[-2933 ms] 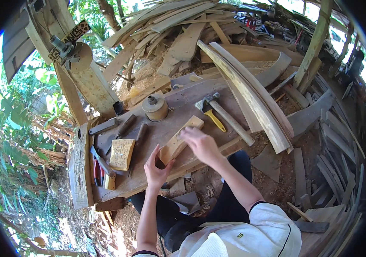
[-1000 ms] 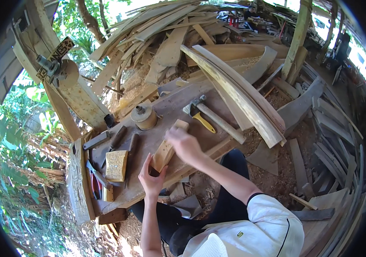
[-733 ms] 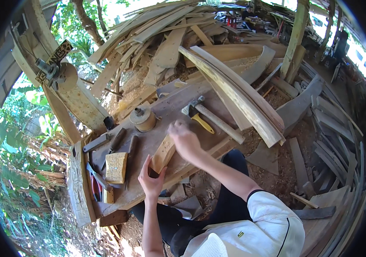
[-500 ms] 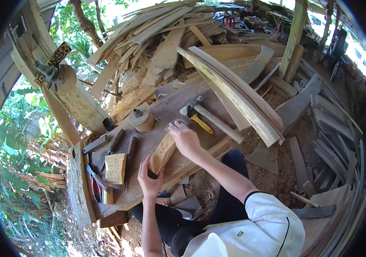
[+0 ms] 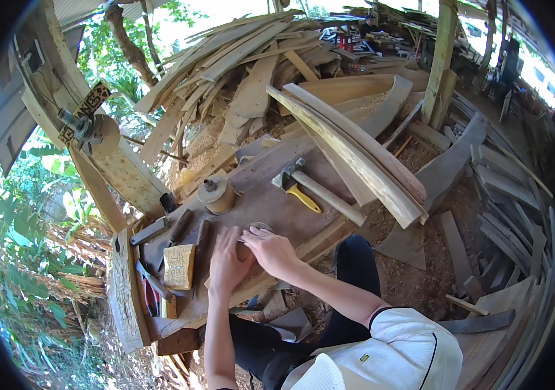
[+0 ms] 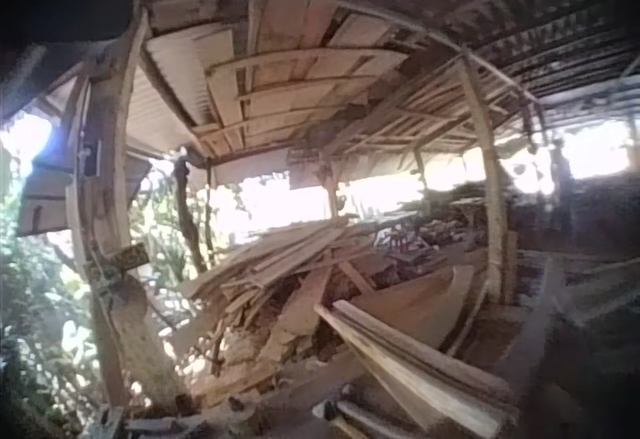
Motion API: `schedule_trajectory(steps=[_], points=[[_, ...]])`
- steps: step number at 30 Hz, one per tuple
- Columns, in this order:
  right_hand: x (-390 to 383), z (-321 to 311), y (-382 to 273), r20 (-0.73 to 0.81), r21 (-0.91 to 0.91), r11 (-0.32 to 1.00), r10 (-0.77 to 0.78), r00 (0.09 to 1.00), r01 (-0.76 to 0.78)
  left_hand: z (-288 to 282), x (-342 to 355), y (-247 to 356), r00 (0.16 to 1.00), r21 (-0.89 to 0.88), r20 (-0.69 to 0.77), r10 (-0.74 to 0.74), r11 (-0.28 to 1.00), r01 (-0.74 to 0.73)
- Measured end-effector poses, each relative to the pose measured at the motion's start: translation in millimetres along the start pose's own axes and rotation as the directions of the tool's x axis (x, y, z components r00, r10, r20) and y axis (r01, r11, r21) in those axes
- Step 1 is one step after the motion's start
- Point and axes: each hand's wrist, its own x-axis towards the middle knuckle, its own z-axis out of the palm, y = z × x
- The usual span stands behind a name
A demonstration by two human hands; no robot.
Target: The person uses a hammer and chisel to carve a small rectangular block of wood on a workbench. After carving, they smooth the wood surface using a sanding block. The person handles the wood and tools directly throughout the process.
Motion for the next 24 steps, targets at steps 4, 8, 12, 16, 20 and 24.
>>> schedule_trajectory(steps=[4,8,12,16,20,24], points=[[13.8,-18.0,24.8,0.114,0.069,0.976,0.199,0.973,-0.208,4.9,-0.8,7.6,0.996,0.055,0.056,-0.062,0.997,0.059],[-13.5,-15.9,21.8,0.0,0.164,0.976,0.146,0.989,-0.144,9.7,-5.0,1.6,0.998,0.132,-0.015,0.055,0.99,-0.053],[-6.7,-13.6,27.6,0.024,0.192,0.976,0.103,0.994,-0.106,10.0,-3.2,3.1,0.999,0.061,0.049,0.022,0.998,-0.025],[4.0,-6.1,23.1,0.068,0.153,0.981,0.112,0.991,-0.121,10.0,-3.0,2.3,0.998,0.111,0.028,0.052,0.992,-0.055],[-11.0,-17.2,16.8,0.027,0.111,0.992,0.057,0.998,-0.06,9.4,-4.7,3.1,0.998,0.025,0.055,-0.002,1.0,0.001],[4.5,-8.8,18.9,0.091,0.043,0.996,0.069,0.993,-0.073,10.0,-1.0,2.7,0.999,0.067,0.035,0.035,0.997,-0.037]])
